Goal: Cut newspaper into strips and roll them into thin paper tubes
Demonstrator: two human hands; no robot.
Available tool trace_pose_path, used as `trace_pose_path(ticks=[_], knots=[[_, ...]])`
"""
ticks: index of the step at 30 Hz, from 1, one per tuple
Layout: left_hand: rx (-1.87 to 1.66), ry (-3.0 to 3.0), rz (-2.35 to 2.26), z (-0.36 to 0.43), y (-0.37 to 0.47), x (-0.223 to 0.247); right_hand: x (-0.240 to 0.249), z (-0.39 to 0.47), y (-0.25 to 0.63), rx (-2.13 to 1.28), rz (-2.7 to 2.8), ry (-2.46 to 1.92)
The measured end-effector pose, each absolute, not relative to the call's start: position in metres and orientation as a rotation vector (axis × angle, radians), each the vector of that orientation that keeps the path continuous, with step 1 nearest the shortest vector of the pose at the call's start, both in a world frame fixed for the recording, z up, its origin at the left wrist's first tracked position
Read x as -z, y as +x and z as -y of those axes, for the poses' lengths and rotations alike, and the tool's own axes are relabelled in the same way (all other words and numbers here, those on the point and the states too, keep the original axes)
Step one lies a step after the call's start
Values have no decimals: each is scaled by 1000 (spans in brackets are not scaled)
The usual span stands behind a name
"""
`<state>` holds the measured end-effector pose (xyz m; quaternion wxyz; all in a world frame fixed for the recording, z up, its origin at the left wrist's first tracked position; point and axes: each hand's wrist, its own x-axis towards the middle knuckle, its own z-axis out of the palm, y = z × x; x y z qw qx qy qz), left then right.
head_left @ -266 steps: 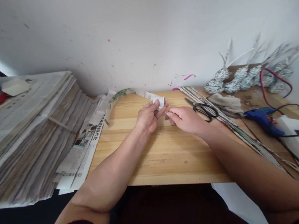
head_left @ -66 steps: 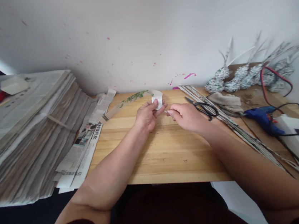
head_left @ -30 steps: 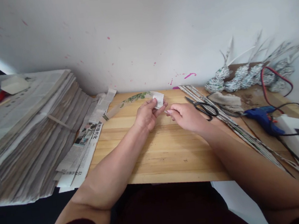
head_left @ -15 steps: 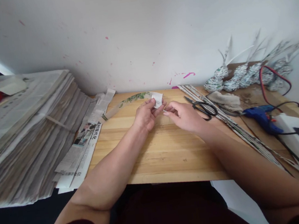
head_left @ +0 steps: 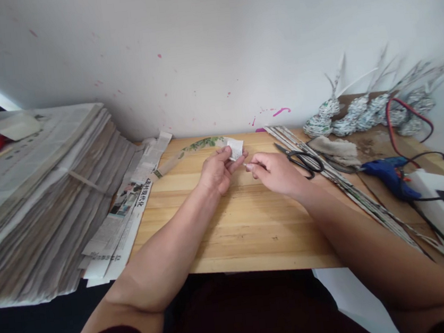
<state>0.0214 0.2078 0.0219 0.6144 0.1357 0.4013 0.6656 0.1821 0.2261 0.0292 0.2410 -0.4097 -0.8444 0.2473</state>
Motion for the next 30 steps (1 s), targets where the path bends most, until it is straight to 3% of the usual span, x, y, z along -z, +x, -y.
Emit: trace_pose_path(ticks=[12,22,30], knots=[[-1539,373,-916,-204,24,-24,-25,-226,182,-720,2297,-1096],[-1469,377,-894,-202,25,-22,-26,-232,180,-1431,1898,-1138],[-1447,429,-899,-201,23,-26,-29,-235,185,-1618,1741,-1195]])
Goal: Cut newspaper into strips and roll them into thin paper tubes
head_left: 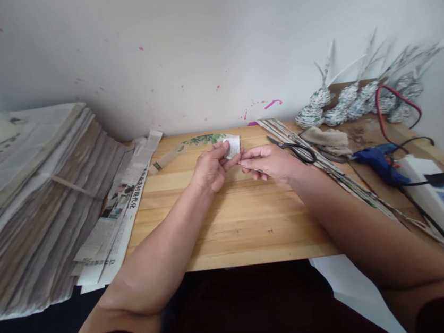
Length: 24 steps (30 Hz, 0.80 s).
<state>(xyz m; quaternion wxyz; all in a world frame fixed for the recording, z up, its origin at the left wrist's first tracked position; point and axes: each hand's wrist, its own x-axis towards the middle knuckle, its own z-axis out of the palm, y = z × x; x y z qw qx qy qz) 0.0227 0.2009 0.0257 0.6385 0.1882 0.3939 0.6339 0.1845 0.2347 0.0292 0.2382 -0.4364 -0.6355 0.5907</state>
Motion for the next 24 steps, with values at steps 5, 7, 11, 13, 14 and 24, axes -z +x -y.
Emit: trace_pose_path(ticks=[5,7,11,13,14,24], knots=[[-1439,407,-914,-200,26,-25,-29,-235,185,-1674,1703,-1175],[-1435,412,-911,-199,27,-24,-28,-236,185,-1660,1706,-1165],[-1444,427,-909,-201,23,-24,-27,-237,185,-1618,1733,-1198],[-1481,418,-909,-203,18,-25,-27,-237,186,-1608,1761,-1247],[-1506,418,-905,-205,15,-26,-27,-236,186,-1610,1785,-1271],[-1817,493,-1157,-212,3,-25,-31,-239,185,-1595,1752,-1346]])
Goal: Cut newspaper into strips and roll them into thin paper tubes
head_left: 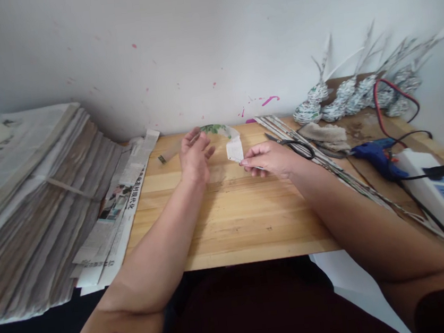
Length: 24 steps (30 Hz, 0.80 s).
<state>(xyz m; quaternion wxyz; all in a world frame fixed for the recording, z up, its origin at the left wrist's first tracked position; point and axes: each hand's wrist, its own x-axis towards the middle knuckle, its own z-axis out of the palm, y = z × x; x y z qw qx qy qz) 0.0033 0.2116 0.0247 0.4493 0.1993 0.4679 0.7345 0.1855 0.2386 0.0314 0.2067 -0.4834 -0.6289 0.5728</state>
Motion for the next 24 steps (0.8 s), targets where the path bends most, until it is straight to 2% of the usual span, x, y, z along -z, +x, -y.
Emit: trace_pose_path(ticks=[5,11,19,24], knots=[[-1494,816,-1292,-207,6,-21,-36,-240,187,-1587,1645,-1336],[-1193,710,-1154,-204,6,-22,-32,-243,190,-1572,1659,-1286],[-1150,757,-990,-204,9,-18,-30,-243,189,-1569,1646,-1256],[-1250,821,-1000,-202,19,-8,-31,-241,187,-1575,1640,-1268]])
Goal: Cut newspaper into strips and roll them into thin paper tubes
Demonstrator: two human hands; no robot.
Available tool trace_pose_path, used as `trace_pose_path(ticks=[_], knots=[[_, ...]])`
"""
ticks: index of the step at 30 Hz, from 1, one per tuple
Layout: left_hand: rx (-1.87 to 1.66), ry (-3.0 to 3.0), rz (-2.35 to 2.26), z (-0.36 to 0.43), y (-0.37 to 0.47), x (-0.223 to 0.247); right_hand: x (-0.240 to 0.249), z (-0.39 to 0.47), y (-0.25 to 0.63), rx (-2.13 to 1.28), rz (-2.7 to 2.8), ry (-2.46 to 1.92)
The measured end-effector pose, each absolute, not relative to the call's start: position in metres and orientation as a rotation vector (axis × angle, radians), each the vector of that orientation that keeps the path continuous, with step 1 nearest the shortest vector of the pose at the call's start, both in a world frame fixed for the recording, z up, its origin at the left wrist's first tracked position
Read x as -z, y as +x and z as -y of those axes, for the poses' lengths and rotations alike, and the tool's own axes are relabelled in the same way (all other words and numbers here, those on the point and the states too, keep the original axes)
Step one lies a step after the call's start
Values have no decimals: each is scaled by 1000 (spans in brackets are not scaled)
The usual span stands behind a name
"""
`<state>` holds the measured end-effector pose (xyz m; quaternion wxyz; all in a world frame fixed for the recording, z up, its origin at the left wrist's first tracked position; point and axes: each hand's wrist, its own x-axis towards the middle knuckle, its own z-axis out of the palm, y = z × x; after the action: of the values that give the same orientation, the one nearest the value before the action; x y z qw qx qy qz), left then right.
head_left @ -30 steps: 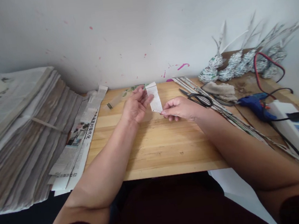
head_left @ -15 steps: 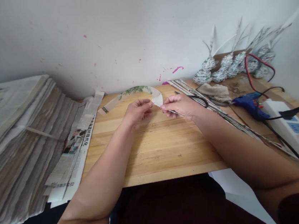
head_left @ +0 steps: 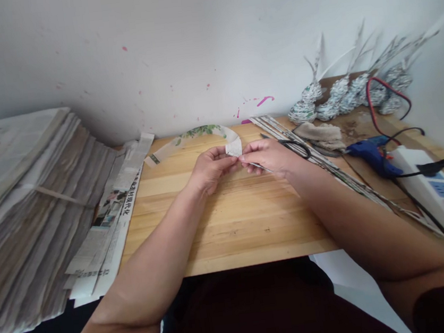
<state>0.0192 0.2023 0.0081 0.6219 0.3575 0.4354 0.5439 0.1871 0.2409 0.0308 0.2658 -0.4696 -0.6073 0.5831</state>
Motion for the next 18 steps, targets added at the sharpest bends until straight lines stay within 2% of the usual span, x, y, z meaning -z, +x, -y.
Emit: trace_pose_path(ticks=[18], knots=[[-1194,733,-1084,-203,18,-17,-30,-240,186,-1573,1655,-1260]])
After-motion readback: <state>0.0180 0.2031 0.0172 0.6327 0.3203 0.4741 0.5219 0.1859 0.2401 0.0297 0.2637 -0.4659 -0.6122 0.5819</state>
